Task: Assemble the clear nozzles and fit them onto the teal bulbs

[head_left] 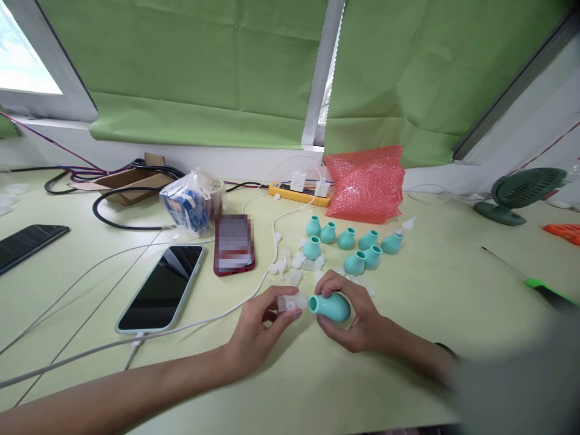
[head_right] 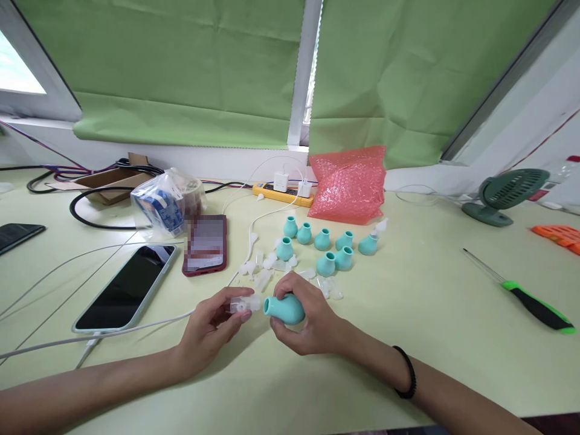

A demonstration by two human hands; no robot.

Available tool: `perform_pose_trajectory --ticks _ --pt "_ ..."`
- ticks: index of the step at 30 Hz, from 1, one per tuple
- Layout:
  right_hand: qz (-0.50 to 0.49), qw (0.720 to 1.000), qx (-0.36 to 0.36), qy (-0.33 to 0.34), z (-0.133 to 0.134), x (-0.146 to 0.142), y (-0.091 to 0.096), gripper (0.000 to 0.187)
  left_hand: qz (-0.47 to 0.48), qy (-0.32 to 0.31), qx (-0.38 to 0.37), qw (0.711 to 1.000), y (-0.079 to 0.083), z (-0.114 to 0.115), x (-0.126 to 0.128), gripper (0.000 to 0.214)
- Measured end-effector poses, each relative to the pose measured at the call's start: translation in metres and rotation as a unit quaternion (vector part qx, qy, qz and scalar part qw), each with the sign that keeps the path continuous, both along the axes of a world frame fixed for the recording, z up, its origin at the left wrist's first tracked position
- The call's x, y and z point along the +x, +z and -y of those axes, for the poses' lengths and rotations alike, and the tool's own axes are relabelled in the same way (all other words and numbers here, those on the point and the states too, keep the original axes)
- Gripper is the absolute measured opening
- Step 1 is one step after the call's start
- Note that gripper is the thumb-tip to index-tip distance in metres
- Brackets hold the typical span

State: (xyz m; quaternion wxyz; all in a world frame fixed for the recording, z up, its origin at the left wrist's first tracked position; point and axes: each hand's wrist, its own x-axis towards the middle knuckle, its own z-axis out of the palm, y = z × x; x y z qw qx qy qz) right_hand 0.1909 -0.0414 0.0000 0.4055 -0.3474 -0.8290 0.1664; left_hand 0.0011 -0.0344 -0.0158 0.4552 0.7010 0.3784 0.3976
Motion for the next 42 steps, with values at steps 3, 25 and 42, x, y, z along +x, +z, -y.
perform_pose_trajectory --ticks 3,25,42 --pt "0.007 1.0 0.001 0.006 0.0 -0.001 -0.002 0.03 0.034 -0.017 -0.017 0.999 -0.002 0.001 0.002 0.026" --pt "0.049 0.997 0.043 -0.041 0.001 -0.005 -0.016 0.018 -0.153 -0.082 0.155 0.973 0.005 -0.003 0.001 0.023" --pt "-0.029 0.92 -0.386 -0.062 0.005 -0.009 -0.004 0.023 -0.191 -0.109 0.404 0.888 -0.008 0.005 -0.001 0.025"
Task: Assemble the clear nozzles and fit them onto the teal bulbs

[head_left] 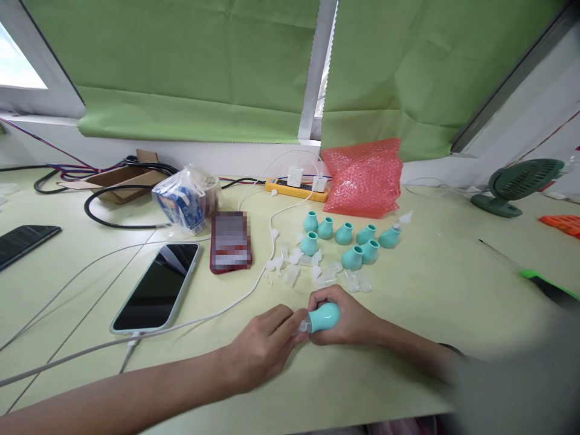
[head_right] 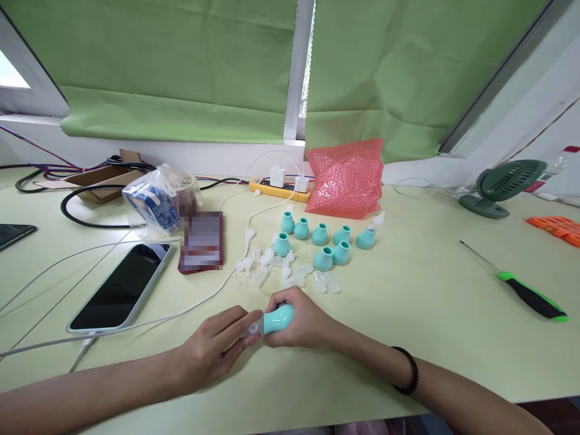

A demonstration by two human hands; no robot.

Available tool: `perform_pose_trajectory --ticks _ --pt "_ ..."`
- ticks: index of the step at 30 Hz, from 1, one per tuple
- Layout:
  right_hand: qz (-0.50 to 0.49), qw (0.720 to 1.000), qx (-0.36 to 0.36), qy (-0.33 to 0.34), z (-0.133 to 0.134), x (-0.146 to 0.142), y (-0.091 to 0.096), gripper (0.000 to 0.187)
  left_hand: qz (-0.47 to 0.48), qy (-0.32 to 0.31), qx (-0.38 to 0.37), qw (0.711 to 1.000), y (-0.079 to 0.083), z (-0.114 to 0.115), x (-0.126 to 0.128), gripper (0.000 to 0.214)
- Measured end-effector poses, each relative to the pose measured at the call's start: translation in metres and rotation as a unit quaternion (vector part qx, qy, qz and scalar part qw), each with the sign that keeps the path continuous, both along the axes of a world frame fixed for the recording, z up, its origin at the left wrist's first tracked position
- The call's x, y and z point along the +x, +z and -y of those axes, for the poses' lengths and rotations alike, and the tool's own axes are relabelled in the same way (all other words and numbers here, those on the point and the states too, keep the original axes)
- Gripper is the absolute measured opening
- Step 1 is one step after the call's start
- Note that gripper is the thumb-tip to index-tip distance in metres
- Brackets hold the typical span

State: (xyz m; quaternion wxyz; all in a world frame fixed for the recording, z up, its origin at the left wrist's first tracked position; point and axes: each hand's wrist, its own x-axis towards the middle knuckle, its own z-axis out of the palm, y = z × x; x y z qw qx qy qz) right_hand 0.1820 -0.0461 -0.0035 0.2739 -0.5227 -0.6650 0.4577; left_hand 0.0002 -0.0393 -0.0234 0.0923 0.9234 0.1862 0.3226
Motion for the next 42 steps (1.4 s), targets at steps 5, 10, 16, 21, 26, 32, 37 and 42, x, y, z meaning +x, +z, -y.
perform_pose_trajectory --ticks 5,10,16,21,26,32,37,42 --pt "-0.049 0.976 -0.212 0.006 0.0 0.001 0.003 0.029 -0.034 -0.01 0.055 0.998 0.0 0.001 -0.002 0.028" --pt "-0.106 0.951 -0.286 0.051 -0.002 0.004 0.005 0.031 -0.031 -0.03 0.065 0.997 0.004 0.002 -0.003 0.034" --pt "-0.208 0.937 -0.259 0.102 0.0 -0.001 -0.001 0.029 0.072 -0.031 -0.071 0.994 0.006 0.0 -0.001 0.028" --pt "-0.3 0.943 -0.121 0.079 0.01 -0.008 -0.007 0.03 0.178 0.051 -0.298 0.936 0.009 -0.007 0.002 0.015" --pt "-0.099 0.992 0.039 0.073 0.022 -0.009 0.008 0.028 0.158 0.021 -0.287 0.944 0.017 -0.007 0.001 0.009" --pt "0.054 0.924 0.374 0.062 0.001 0.008 0.01 0.036 0.222 0.037 -0.29 0.93 0.009 -0.004 -0.002 0.013" --pt "0.313 0.854 0.416 -0.003 -0.029 0.025 0.005 0.015 0.169 0.06 -0.374 0.91 0.005 -0.004 -0.001 0.01" --pt "0.428 0.826 0.367 -0.001 -0.034 0.022 -0.006 0.026 0.123 0.1 -0.371 0.915 0.011 -0.005 0.0 0.018"
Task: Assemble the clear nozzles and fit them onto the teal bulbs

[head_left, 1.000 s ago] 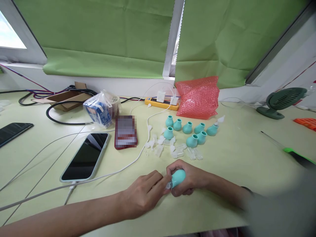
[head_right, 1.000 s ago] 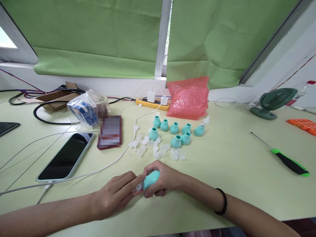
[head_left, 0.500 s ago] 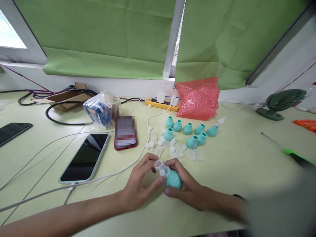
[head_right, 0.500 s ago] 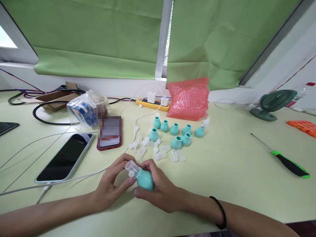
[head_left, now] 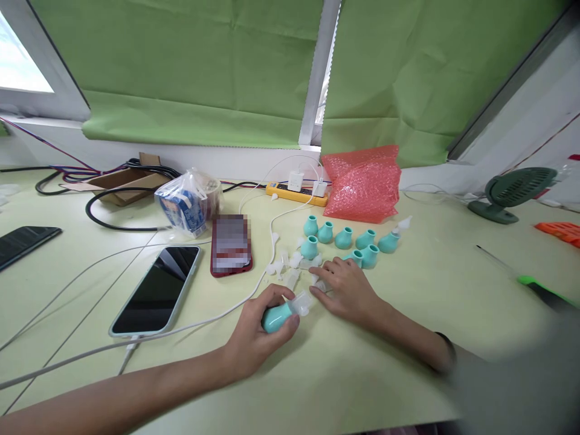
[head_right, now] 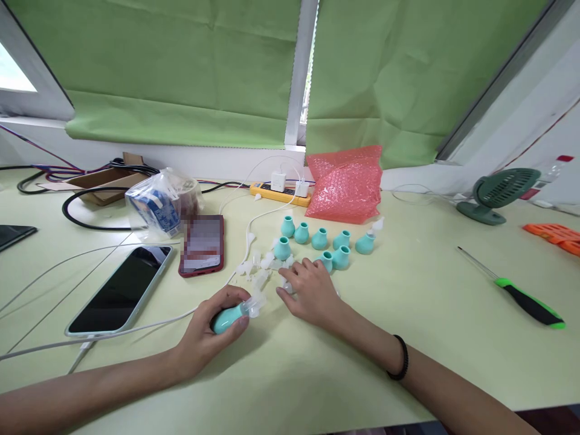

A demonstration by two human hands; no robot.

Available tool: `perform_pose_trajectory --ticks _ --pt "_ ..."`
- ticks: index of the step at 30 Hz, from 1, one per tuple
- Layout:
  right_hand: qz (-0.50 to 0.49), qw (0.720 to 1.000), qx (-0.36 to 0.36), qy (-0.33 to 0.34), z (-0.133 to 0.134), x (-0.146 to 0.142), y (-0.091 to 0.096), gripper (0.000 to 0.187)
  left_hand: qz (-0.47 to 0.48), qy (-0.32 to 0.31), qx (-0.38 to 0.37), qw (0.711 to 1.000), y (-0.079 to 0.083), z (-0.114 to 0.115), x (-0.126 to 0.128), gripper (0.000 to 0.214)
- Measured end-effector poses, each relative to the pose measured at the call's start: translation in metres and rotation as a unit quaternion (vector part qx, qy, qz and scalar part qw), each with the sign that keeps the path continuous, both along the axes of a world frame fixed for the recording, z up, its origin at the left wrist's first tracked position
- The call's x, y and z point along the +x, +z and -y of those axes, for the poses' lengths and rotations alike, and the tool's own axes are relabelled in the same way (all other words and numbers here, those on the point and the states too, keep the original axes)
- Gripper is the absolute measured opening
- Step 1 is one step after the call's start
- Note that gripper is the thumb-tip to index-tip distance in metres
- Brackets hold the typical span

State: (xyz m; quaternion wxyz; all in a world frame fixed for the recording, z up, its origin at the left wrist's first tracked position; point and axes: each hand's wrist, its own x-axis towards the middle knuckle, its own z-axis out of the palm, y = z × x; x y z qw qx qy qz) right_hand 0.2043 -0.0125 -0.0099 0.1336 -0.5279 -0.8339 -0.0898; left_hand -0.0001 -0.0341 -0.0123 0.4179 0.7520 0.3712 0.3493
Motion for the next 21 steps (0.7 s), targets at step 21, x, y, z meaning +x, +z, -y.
perform_pose_trajectory --ticks 21 --pt "-0.402 0.894 -0.039 0.194 0.015 -0.007 0.008 0.031 0.008 0.055 -0.003 0.998 0.003 -0.003 0.003 0.02"
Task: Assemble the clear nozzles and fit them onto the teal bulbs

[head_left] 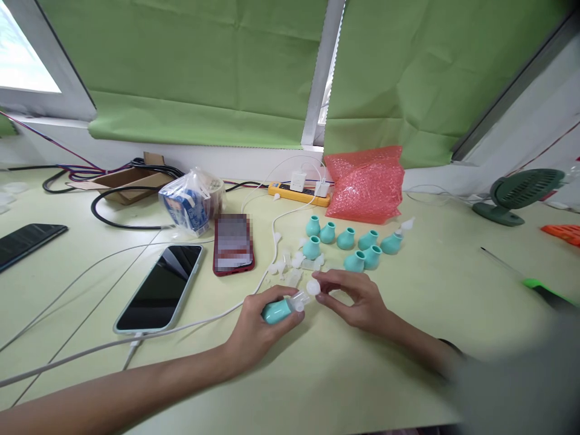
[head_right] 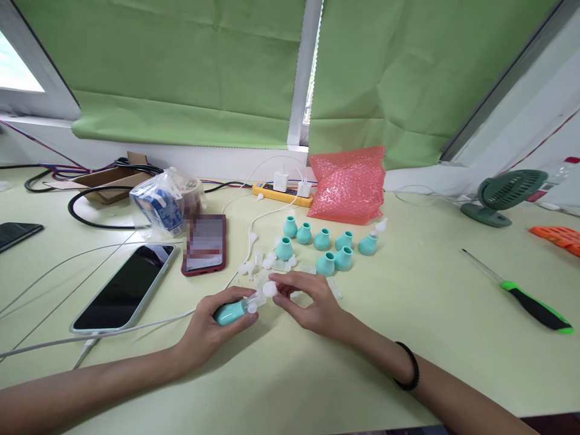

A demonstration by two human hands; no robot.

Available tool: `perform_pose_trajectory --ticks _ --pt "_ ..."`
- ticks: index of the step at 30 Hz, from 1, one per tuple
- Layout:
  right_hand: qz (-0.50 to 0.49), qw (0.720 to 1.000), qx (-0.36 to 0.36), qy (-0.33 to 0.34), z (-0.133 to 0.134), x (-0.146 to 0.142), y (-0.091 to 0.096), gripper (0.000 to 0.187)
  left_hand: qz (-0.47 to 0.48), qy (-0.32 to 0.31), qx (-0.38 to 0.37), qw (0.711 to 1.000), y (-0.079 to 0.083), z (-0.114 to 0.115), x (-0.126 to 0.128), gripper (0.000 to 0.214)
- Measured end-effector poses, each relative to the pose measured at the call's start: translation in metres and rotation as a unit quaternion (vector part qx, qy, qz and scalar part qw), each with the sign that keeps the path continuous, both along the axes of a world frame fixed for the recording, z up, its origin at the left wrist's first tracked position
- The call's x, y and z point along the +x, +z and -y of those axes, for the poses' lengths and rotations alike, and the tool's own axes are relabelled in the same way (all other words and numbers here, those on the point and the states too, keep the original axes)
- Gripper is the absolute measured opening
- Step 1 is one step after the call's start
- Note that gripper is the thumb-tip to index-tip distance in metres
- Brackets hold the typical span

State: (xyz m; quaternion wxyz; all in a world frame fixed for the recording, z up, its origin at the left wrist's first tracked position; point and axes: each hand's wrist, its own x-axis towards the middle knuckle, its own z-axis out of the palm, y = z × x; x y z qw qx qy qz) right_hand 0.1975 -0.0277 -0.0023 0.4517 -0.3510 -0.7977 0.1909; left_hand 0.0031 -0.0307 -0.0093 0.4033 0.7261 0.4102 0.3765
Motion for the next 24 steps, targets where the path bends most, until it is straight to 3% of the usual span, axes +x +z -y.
perform_pose_trajectory --ticks 4,16,24 --pt "-0.021 0.996 -0.083 0.026 0.002 0.003 0.009 0.019 -0.002 0.008 0.0 1.0 -0.002 0.001 0.0 0.021" --pt "0.157 0.977 -0.095 0.111 -0.001 0.016 0.022 0.017 -0.083 -0.039 0.094 0.991 -0.001 0.001 0.001 0.018" --pt "0.088 0.974 -0.172 0.117 0.0 0.013 0.018 0.019 -0.094 -0.052 0.115 0.987 0.001 0.002 0.002 0.02"
